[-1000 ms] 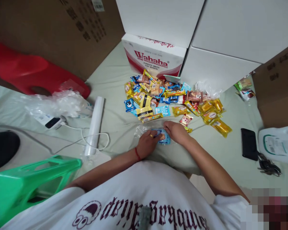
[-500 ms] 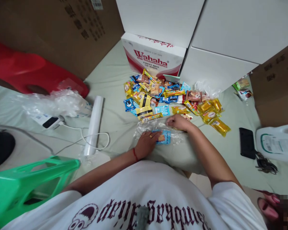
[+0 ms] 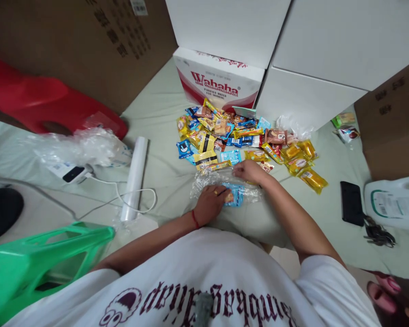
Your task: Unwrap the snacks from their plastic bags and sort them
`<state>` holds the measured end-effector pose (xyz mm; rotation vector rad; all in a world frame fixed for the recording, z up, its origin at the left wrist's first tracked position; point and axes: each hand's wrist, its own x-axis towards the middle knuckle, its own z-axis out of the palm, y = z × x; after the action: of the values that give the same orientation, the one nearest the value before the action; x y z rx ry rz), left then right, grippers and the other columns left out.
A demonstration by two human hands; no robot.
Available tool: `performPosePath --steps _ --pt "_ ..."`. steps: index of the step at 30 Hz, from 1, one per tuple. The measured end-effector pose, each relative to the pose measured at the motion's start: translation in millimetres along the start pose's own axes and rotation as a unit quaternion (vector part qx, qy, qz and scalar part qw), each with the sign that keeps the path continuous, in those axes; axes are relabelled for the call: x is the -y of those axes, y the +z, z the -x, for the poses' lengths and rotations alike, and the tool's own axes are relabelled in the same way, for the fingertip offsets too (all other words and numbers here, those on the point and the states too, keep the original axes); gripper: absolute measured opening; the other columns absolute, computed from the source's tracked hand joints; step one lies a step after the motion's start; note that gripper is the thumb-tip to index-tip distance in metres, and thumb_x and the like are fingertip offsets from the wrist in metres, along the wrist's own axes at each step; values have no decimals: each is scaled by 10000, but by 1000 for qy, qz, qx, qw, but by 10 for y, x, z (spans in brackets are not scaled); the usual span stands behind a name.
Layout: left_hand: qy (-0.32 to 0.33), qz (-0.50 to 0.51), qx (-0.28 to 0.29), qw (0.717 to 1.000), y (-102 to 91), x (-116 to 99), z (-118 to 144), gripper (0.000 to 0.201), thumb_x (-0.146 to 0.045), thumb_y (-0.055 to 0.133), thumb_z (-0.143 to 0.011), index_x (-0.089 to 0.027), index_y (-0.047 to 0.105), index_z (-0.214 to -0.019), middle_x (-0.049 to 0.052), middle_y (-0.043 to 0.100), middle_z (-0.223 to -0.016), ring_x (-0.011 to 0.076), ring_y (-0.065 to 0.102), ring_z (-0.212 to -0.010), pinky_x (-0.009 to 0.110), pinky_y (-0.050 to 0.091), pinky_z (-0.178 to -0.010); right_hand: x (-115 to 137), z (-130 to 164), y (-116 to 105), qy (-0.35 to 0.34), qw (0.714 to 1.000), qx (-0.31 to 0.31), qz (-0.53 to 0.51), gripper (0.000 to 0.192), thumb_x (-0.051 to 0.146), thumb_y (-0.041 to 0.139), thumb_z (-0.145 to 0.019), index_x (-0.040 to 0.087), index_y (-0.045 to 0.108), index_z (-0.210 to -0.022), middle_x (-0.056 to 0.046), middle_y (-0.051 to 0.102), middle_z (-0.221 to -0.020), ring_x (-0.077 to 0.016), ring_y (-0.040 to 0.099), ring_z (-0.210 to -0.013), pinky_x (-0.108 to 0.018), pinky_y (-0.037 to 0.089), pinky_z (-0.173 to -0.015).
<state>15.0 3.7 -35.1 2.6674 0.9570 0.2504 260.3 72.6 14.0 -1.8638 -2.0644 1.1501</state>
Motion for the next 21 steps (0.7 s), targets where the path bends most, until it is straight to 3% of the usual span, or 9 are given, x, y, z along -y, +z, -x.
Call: performPosePath --steps 3,6,9,12,14,17,19,21 --pt "-25 -4 -6 1000 -6 -27 -23 351 -246 482 -1040 -242 649 -1349 102 689 -1278 258 580 -1117 424 418 -899 103 166 52 -135 988 -45 57 265 285 571 -968 158 802 -949 -86 738 -893 -215 618 -832 -324 425 -820" --pt "-56 -8 -25 998 14 -44 -31 291 -270 512 -1029 -255 716 -1235 114 706 -1120 277 571 -1060 427 420 -869 154 495 226 -243 961 -45 127 337 227 465 -1032 190 784 -1136 -92 678 -850 -219 549 -832 -331 393 -800" --pt "-57 13 -4 998 32 2 -21 238 -265 532 -1013 -230 767 -1023 114 691 -930 279 577 -993 422 429 -839 112 783 500 -264 948 -37 176 404 212 395 -1064 197 721 -1303 -86 595 -793 -228 461 -788 -329 363 -731" --pt "-51 94 2 994 4 141 44 228 -245 542 -988 -217 767 -970 94 698 -871 251 607 -935 405 451 -848 28 891 739 -265 944 -39 191 456 161 363 -1057 197 660 -1401 -87 564 -807 -236 431 -803 -346 372 -759" --pt "-78 180 -43 980 -54 262 121 257 -249 506 -984 -214 760 -973 76 711 -869 223 627 -893 376 471 -836 -3 894 831 -266 944 -25 192 497 117 363 -1038 207 621 -1453 -89 565 -834 -238 431 -821 -357 377 -784" --pt "-161 278 -177 930 -179 401 223 288 -267 436 -971 -209 716 -935 42 677 -818 192 615 -798 327 488 -759 15 895 878 -256 947 -9 195 501 144 389 -1043 242 583 -1495 -96 579 -898 -240 434 -838 -370 373 -802" --pt "-228 281 -284 888 -258 426 236 293 -279 386 -972 -207 669 -979 43 644 -852 193 598 -804 326 498 -754 50 915 880 -247 949 -5 198 458 228 427 -1062 259 590 -1488 -97 577 -930 -239 434 -847 -373 366 -806" --pt "-278 230 -329 873 -315 393 201 313 -309 369 -988 -195 633 -1112 86 646 -1022 225 604 -954 374 512 -855 80 943 881 -240 950 -6 199 431 296 459 -1067 256 611 -1468 -100 573 -946 -237 433 -855 -375 359 -809"
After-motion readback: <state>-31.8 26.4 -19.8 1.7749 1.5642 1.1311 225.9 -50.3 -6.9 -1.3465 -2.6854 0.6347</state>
